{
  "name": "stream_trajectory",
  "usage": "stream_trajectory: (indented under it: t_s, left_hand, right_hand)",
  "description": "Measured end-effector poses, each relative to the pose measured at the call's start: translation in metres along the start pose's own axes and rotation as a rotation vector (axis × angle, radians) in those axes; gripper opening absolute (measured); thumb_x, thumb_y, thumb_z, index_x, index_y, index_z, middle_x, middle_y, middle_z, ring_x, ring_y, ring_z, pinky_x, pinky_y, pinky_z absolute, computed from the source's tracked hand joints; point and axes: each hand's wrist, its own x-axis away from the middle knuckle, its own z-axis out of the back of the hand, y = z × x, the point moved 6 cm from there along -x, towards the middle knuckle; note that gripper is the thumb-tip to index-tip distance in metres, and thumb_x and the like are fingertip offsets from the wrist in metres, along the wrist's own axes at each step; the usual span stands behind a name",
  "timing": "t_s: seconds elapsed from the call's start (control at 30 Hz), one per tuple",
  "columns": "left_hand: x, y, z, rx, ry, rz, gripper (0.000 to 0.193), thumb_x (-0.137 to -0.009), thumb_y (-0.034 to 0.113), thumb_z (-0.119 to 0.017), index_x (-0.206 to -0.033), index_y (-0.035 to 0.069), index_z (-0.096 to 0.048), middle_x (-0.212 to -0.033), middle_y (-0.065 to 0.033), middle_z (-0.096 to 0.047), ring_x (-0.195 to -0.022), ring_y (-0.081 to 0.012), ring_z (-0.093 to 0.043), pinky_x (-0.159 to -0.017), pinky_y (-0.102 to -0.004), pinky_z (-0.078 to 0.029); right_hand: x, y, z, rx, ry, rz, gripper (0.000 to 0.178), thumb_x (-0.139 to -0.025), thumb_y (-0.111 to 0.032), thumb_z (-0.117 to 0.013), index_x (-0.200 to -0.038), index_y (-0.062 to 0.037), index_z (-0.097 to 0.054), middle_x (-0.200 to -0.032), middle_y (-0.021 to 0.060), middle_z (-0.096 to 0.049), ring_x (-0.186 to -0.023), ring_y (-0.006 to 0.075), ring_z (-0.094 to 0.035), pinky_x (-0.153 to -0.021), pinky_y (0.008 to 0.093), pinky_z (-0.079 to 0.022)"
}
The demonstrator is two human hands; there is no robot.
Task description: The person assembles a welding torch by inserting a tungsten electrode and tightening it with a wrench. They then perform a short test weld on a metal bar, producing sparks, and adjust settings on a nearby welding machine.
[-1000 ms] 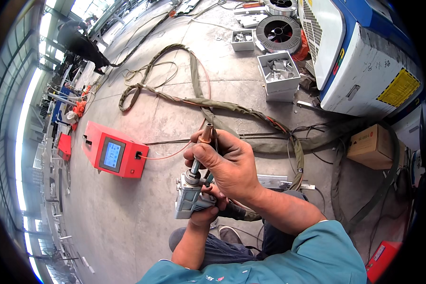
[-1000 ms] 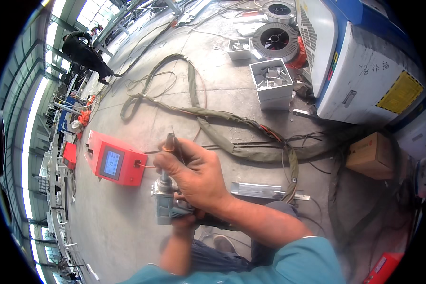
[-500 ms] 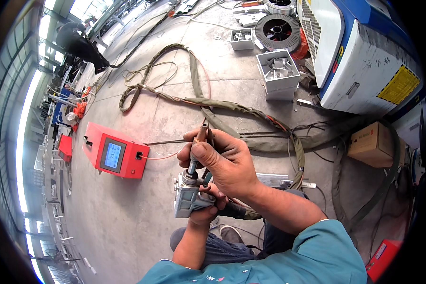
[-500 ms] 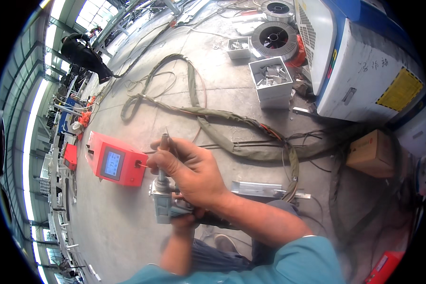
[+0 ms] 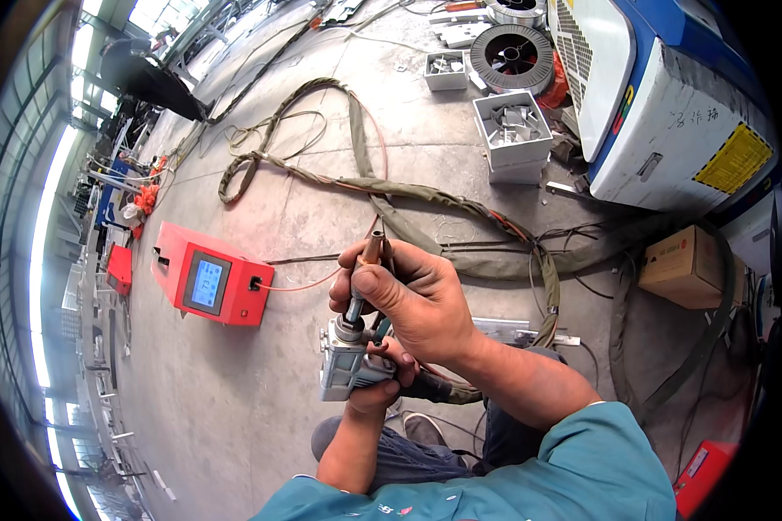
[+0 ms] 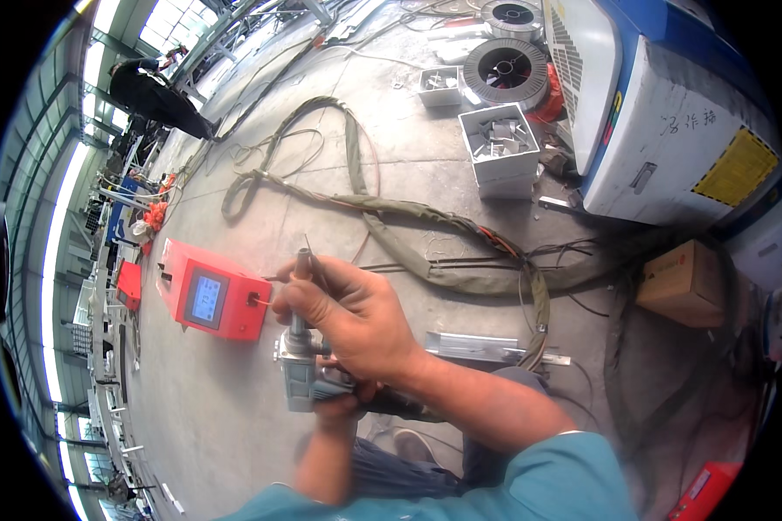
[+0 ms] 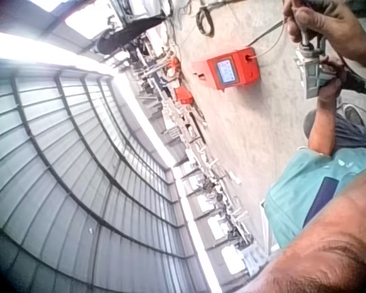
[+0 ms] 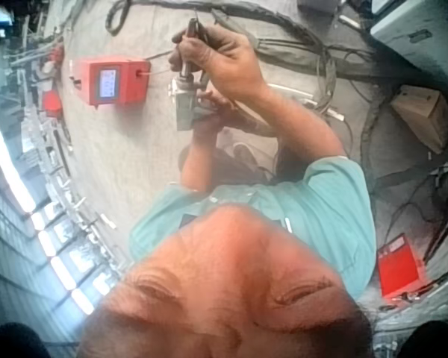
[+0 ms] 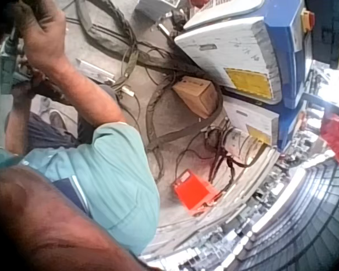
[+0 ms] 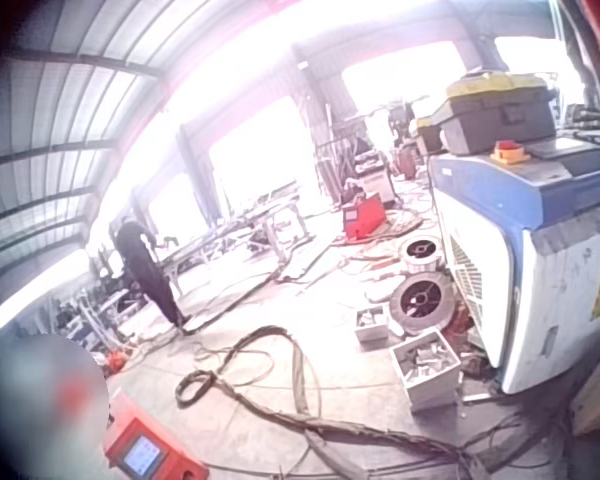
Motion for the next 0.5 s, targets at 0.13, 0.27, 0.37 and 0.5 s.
stream_trajectory:
  t_s: [0.13, 0.27, 0.37, 0.5]
  left_hand:
    - [0.0018, -0.0008, 0.0006, 0.011, 0.098, -0.008, 0.06, -0.076, 0.004, -0.077, -0.132, 0.009, -0.057, -0.099, -0.0146, -0.065, -0.076, -0.0232, -0.064, -0.076, -0.0405, -0.054]
    - [0.002, -0.0014, 0.002, -0.02, 0.012, 0.014, 0.061, -0.08, 0.005, -0.073, -0.138, 0.015, -0.056, -0.107, -0.0154, -0.063, -0.082, -0.0213, -0.063, -0.083, -0.0407, -0.053]
    - [0.0044, -0.0026, 0.0022, -0.043, 0.066, -0.007, 0.061, -0.08, 0.004, -0.072, -0.138, 0.015, -0.056, -0.106, -0.0153, -0.063, -0.081, -0.0209, -0.063, -0.083, -0.0404, -0.053]
    - [0.0034, -0.0021, 0.0004, -0.025, 0.085, 0.006, 0.06, -0.077, 0.006, -0.073, -0.134, 0.014, -0.057, -0.103, -0.0143, -0.063, -0.08, -0.0205, -0.063, -0.083, -0.0389, -0.053]
  right_hand:
    - [0.0019, -0.0004, -0.0003, 0.041, 0.041, -0.017, 0.03, -0.103, -0.022, -0.064, -0.12, 0.0019, -0.06, -0.098, 0.0093, -0.072, -0.093, 0.0158, -0.069, -0.083, 0.0313, -0.057]
    - [0.0013, -0.0011, 0.0002, 0.052, 0.02, -0.01, 0.03, -0.103, -0.022, -0.064, -0.119, 0.0021, -0.06, -0.098, 0.0094, -0.072, -0.093, 0.0156, -0.069, -0.083, 0.0311, -0.057]
    - [-0.0018, -0.0013, 0.0014, 0.014, -0.027, -0.004, 0.029, -0.103, -0.022, -0.064, -0.118, 0.0025, -0.06, -0.098, 0.0093, -0.072, -0.092, 0.0154, -0.069, -0.083, 0.0311, -0.057]
    - [0.0001, -0.0027, 0.0003, 0.043, -0.006, -0.024, 0.027, -0.102, -0.019, -0.064, -0.117, 0.0029, -0.061, -0.099, 0.0094, -0.071, -0.094, 0.0148, -0.068, -0.083, 0.0305, -0.056]
